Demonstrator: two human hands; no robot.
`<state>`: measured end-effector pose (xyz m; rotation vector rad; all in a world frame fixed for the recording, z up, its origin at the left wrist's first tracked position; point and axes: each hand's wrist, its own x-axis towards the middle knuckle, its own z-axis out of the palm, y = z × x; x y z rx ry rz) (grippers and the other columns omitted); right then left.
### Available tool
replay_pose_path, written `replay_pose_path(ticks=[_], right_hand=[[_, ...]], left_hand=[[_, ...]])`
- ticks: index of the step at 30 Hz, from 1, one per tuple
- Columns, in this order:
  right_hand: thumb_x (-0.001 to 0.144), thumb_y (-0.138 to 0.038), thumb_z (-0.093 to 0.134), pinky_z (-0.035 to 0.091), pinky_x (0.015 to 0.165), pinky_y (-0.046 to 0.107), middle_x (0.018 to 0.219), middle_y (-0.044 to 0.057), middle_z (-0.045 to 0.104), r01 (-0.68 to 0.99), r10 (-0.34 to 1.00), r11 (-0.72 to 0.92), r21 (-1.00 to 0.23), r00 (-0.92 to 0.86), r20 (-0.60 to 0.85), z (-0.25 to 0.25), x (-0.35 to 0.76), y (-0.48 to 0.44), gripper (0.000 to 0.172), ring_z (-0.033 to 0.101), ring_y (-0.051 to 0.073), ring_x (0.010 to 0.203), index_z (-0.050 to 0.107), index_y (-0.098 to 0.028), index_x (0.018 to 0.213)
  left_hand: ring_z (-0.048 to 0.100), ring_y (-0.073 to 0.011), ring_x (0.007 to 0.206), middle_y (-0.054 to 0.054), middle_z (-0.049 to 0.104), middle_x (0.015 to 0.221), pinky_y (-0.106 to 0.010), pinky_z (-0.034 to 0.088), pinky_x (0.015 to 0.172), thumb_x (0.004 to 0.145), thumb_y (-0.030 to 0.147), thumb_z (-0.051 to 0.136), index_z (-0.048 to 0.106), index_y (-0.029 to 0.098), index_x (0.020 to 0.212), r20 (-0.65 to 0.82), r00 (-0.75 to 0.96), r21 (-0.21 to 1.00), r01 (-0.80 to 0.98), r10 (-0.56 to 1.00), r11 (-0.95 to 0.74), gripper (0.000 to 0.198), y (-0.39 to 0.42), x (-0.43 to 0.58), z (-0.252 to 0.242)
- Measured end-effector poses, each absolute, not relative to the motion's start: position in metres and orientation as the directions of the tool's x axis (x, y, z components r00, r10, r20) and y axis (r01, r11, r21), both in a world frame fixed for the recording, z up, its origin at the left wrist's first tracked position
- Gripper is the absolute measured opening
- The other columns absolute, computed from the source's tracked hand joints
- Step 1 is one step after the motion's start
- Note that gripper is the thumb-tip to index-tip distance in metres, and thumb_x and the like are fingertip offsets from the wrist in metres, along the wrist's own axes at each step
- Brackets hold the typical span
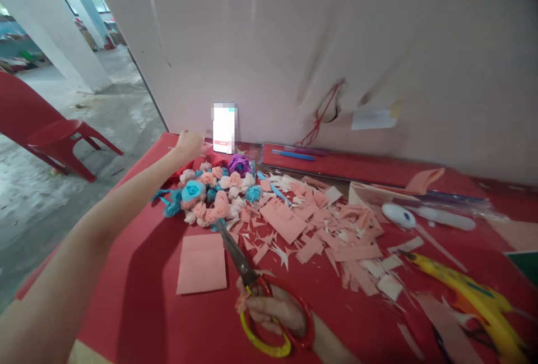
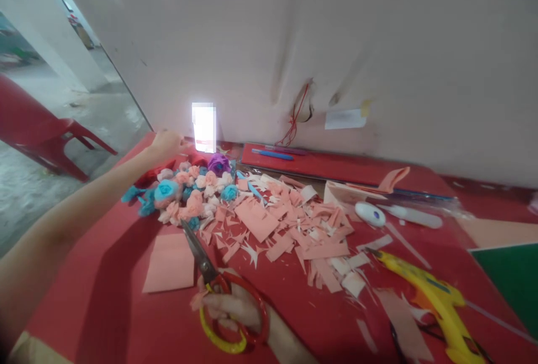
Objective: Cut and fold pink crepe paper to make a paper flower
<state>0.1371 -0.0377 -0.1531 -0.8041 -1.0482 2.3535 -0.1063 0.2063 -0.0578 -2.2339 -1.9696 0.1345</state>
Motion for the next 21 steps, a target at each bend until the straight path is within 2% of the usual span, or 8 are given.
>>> replay_pose_path(ticks=[2, 4, 7, 10, 12, 14, 17, 21], right_hand=[[0.072, -0.046, 0.068, 0.031, 0.035, 0.013, 0.061, -0.006, 0.051, -0.183, 0.602, -0.628, -0.757, -0.73, -0.323, -0.154, 0.137, -0.038, 0.04, 0.038, 0.002, 0.04, 0.054, -0.014, 0.091], [0.061, -0.052, 0.073, 0.017, 0.029, 0.013, 0.051, -0.011, 0.041, -0.214, 0.627, -0.627, -0.749, -0.709, -0.322, -0.152, 0.136, -0.038, 0.049, 0.024, 0.0, 0.033, 0.052, -0.016, 0.087], [0.063, -0.055, 0.07, 0.014, 0.028, 0.014, 0.047, -0.013, 0.036, -0.265, 0.702, -0.591, -0.762, -0.633, -0.325, -0.141, 0.131, -0.037, 0.05, 0.02, 0.0, 0.031, 0.049, -0.016, 0.087], [0.068, -0.054, 0.067, 0.012, 0.03, 0.014, 0.046, -0.013, 0.033, -0.323, 0.79, -0.526, -0.787, -0.528, -0.311, -0.123, 0.127, -0.038, 0.046, 0.021, 0.0, 0.031, 0.047, -0.017, 0.086], [0.069, -0.053, 0.066, 0.01, 0.03, 0.015, 0.045, -0.013, 0.032, -0.342, 0.829, -0.481, -0.807, -0.478, -0.291, -0.108, 0.126, -0.041, 0.043, 0.022, -0.001, 0.029, 0.046, -0.017, 0.079], [0.069, -0.053, 0.065, 0.011, 0.03, 0.015, 0.044, -0.012, 0.032, -0.337, 0.858, -0.436, -0.835, -0.436, -0.272, -0.092, 0.128, -0.045, 0.043, 0.024, -0.001, 0.028, 0.042, -0.017, 0.067], [0.071, -0.051, 0.064, 0.013, 0.031, 0.015, 0.045, -0.011, 0.033, -0.306, 0.894, -0.38, -0.873, -0.365, -0.262, -0.071, 0.134, -0.054, 0.044, 0.026, -0.001, 0.028, 0.036, -0.018, 0.062], [0.075, -0.051, 0.061, 0.017, 0.031, 0.014, 0.047, -0.011, 0.032, -0.243, 0.913, -0.351, -0.904, -0.302, -0.274, -0.051, 0.141, -0.069, 0.043, 0.027, -0.001, 0.03, 0.035, -0.018, 0.062]], left_hand=[[0.059, -0.0227, 0.081, -0.014, 0.065, 0.077, -0.035, 0.035, 0.081, 0.087, 0.022, 0.035, 0.063, 0.009, 0.073, 0.084, 0.123, -0.168, 0.98, 0.989, -0.108, 0.034, 0.174, -0.111, -0.043], [0.057, -0.0195, 0.074, -0.01, 0.062, 0.072, -0.032, 0.037, 0.075, 0.086, 0.019, 0.033, 0.059, 0.011, 0.068, 0.122, 0.125, -0.14, 0.984, 0.985, -0.108, 0.033, 0.133, -0.112, -0.033], [0.053, -0.0136, 0.061, -0.002, 0.057, 0.062, -0.024, 0.038, 0.059, 0.088, 0.026, 0.033, 0.053, 0.015, 0.063, 0.085, 0.206, -0.032, 0.978, 0.975, -0.204, 0.033, 0.062, -0.103, -0.034], [0.055, -0.0128, 0.065, -0.003, 0.059, 0.07, -0.023, 0.044, 0.062, 0.091, 0.024, 0.025, 0.051, 0.015, 0.072, 0.06, 0.543, 0.44, 0.739, 0.838, -0.51, 0.034, 0.002, -0.082, -0.046], [0.057, -0.0133, 0.074, -0.004, 0.062, 0.082, -0.024, 0.046, 0.071, 0.093, 0.021, 0.025, 0.052, 0.015, 0.087, 0.072, 0.634, 0.605, 0.586, 0.77, -0.539, 0.028, -0.024, -0.067, -0.052], [0.058, -0.0125, 0.073, -0.005, 0.062, 0.083, -0.024, 0.048, 0.07, 0.089, 0.013, 0.027, 0.049, 0.015, 0.094, 0.082, 0.668, 0.707, 0.484, 0.739, -0.516, 0.023, -0.037, -0.054, -0.053], [0.057, -0.0116, 0.076, -0.005, 0.06, 0.083, -0.022, 0.048, 0.07, 0.08, 0.001, 0.027, 0.047, 0.015, 0.091, 0.215, 0.676, 0.755, 0.343, 0.705, -0.559, 0.026, -0.042, -0.04, -0.048], [0.047, -0.0097, 0.057, -0.001, 0.052, 0.068, -0.019, 0.042, 0.054, 0.085, 0.011, 0.032, 0.044, 0.016, 0.081, 0.38, 0.667, 0.663, 0.287, 0.641, -0.691, 0.013, -0.042, -0.028, -0.043]])
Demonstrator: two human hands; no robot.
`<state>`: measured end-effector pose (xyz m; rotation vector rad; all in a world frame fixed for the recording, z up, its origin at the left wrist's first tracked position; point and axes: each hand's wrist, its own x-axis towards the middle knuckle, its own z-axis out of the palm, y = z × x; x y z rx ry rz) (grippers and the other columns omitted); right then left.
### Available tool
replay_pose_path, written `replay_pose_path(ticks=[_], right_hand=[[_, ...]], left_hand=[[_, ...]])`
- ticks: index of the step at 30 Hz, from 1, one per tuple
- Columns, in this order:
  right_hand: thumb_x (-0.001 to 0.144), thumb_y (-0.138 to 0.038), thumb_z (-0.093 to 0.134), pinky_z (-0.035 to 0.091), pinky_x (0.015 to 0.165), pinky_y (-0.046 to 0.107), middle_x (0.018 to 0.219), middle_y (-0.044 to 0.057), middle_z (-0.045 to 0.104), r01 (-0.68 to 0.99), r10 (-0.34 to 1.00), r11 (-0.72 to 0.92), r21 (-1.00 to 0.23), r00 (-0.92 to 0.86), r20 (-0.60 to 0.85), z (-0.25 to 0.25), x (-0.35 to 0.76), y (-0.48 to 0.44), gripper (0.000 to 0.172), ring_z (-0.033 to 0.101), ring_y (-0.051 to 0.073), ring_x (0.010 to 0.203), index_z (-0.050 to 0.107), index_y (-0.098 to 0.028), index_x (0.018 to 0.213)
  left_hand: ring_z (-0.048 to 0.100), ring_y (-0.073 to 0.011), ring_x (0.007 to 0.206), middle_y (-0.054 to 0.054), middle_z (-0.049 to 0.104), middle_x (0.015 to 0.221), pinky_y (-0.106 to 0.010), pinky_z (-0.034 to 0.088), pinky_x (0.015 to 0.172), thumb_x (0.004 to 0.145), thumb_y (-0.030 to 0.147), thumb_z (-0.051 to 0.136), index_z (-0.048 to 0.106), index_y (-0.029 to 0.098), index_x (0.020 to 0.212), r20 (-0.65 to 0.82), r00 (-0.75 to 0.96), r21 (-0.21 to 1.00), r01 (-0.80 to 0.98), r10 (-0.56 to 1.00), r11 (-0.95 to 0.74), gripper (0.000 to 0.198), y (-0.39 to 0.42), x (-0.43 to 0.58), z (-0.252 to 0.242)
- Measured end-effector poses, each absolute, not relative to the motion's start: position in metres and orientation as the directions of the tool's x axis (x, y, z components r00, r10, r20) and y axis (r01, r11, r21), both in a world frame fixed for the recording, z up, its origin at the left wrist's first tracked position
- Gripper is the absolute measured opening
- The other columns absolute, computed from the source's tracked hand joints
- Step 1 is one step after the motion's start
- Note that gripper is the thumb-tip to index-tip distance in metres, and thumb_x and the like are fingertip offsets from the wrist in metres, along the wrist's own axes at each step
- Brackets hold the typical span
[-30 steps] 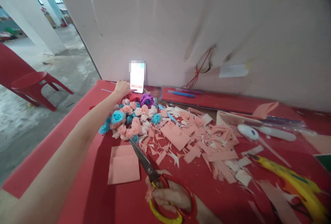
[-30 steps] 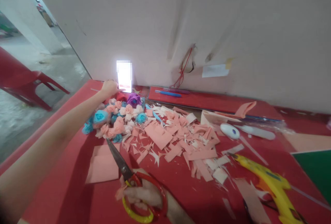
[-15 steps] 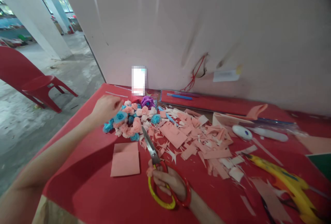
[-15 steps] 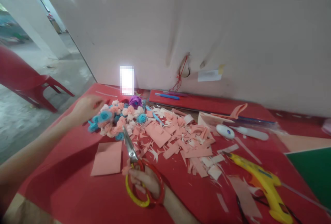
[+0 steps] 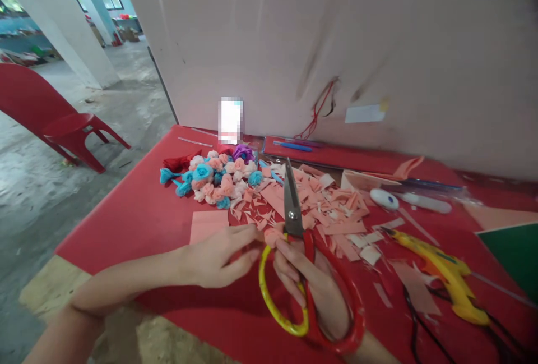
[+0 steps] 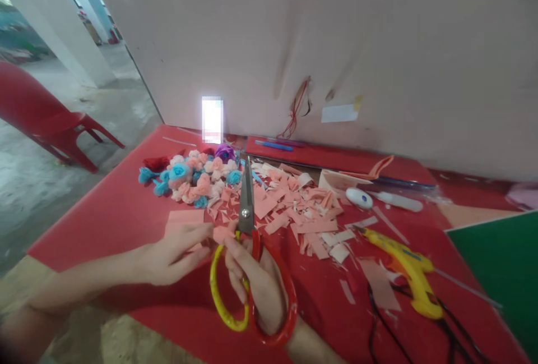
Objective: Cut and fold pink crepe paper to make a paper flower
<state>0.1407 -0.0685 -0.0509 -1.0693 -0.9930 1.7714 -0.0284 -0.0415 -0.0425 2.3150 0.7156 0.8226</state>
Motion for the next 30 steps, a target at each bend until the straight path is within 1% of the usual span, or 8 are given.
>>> replay_pose_path(ticks=[5, 8, 11, 16, 21, 25, 29, 30], right_hand=[[0.075, -0.053, 0.059, 0.017, 0.031, 0.014, 0.048, -0.011, 0.03, -0.217, 0.931, -0.326, -0.92, -0.242, -0.272, -0.039, 0.141, -0.083, 0.038, 0.025, 0.0, 0.032, 0.046, -0.017, 0.072], [0.073, -0.057, 0.06, 0.015, 0.031, 0.015, 0.046, -0.011, 0.029, -0.218, 0.933, -0.317, -0.923, -0.244, -0.263, -0.035, 0.141, -0.089, 0.041, 0.024, 0.001, 0.033, 0.052, -0.017, 0.078], [0.07, -0.06, 0.061, 0.015, 0.031, 0.015, 0.042, -0.011, 0.028, -0.227, 0.932, -0.327, -0.917, -0.24, -0.273, -0.034, 0.142, -0.094, 0.044, 0.023, 0.001, 0.032, 0.052, -0.017, 0.076], [0.07, -0.061, 0.06, 0.013, 0.031, 0.015, 0.039, -0.01, 0.028, -0.212, 0.949, -0.304, -0.929, -0.148, -0.277, -0.033, 0.145, -0.098, 0.048, 0.024, 0.001, 0.031, 0.045, -0.017, 0.059], [0.077, -0.061, 0.052, 0.013, 0.027, 0.017, 0.036, -0.008, 0.027, -0.173, 0.949, -0.25, -0.953, -0.24, -0.206, -0.042, 0.156, -0.092, 0.051, 0.026, 0.002, 0.028, 0.037, -0.019, 0.051], [0.077, -0.061, 0.051, 0.017, 0.025, 0.018, 0.033, -0.007, 0.029, -0.128, 0.898, -0.247, -0.961, -0.403, -0.177, -0.048, 0.161, -0.086, 0.053, 0.03, 0.004, 0.026, 0.038, -0.02, 0.047], [0.073, -0.061, 0.057, 0.018, 0.025, 0.017, 0.034, -0.007, 0.032, -0.17, 0.959, -0.255, -0.952, -0.173, -0.226, -0.05, 0.16, -0.082, 0.05, 0.028, 0.003, 0.026, 0.038, -0.02, 0.051], [0.071, -0.061, 0.06, 0.02, 0.025, 0.017, 0.034, -0.008, 0.033, -0.189, 0.955, -0.279, -0.942, -0.162, -0.25, -0.051, 0.16, -0.082, 0.048, 0.028, 0.004, 0.026, 0.041, -0.02, 0.055]], left_hand=[[0.039, -0.0126, 0.052, 0.0, 0.044, 0.056, -0.024, 0.032, 0.046, 0.091, 0.038, 0.029, 0.037, 0.019, 0.067, 0.587, 0.632, 0.394, 0.324, 0.506, -0.86, 0.032, -0.041, -0.016, -0.042], [0.041, -0.0132, 0.053, -0.002, 0.049, 0.057, -0.024, 0.033, 0.047, 0.093, 0.042, 0.022, 0.039, 0.018, 0.068, 0.618, 0.63, 0.342, 0.322, 0.469, -0.883, 0.039, -0.04, -0.011, -0.04], [0.042, -0.0129, 0.055, -0.003, 0.051, 0.059, -0.023, 0.036, 0.05, 0.095, 0.035, 0.022, 0.038, 0.018, 0.07, 0.654, 0.63, 0.32, 0.27, 0.418, -0.908, 0.035, -0.039, -0.006, -0.036], [0.044, -0.0135, 0.057, -0.005, 0.052, 0.06, -0.024, 0.038, 0.052, 0.096, 0.029, 0.022, 0.037, 0.018, 0.07, 0.675, 0.628, 0.321, 0.224, 0.388, -0.92, 0.032, -0.037, 0.003, -0.03], [0.044, -0.0129, 0.057, -0.004, 0.051, 0.061, -0.023, 0.039, 0.053, 0.096, 0.031, 0.023, 0.038, 0.018, 0.071, 0.667, 0.637, 0.345, 0.198, 0.388, -0.918, 0.032, -0.035, 0.008, -0.025], [0.043, -0.0125, 0.057, -0.004, 0.051, 0.062, -0.022, 0.04, 0.055, 0.097, 0.031, 0.02, 0.039, 0.017, 0.071, 0.662, 0.651, 0.344, 0.177, 0.372, -0.922, 0.035, -0.032, 0.01, -0.023], [0.043, -0.0135, 0.059, -0.004, 0.051, 0.062, -0.024, 0.04, 0.057, 0.097, 0.031, 0.02, 0.041, 0.017, 0.069, 0.625, 0.676, 0.367, 0.184, 0.389, -0.912, 0.037, -0.027, 0.009, -0.022], [0.043, -0.0137, 0.06, -0.005, 0.051, 0.062, -0.025, 0.041, 0.058, 0.097, 0.031, 0.021, 0.041, 0.017, 0.069, 0.614, 0.683, 0.395, 0.168, 0.396, -0.903, 0.037, -0.025, 0.008, -0.022]])
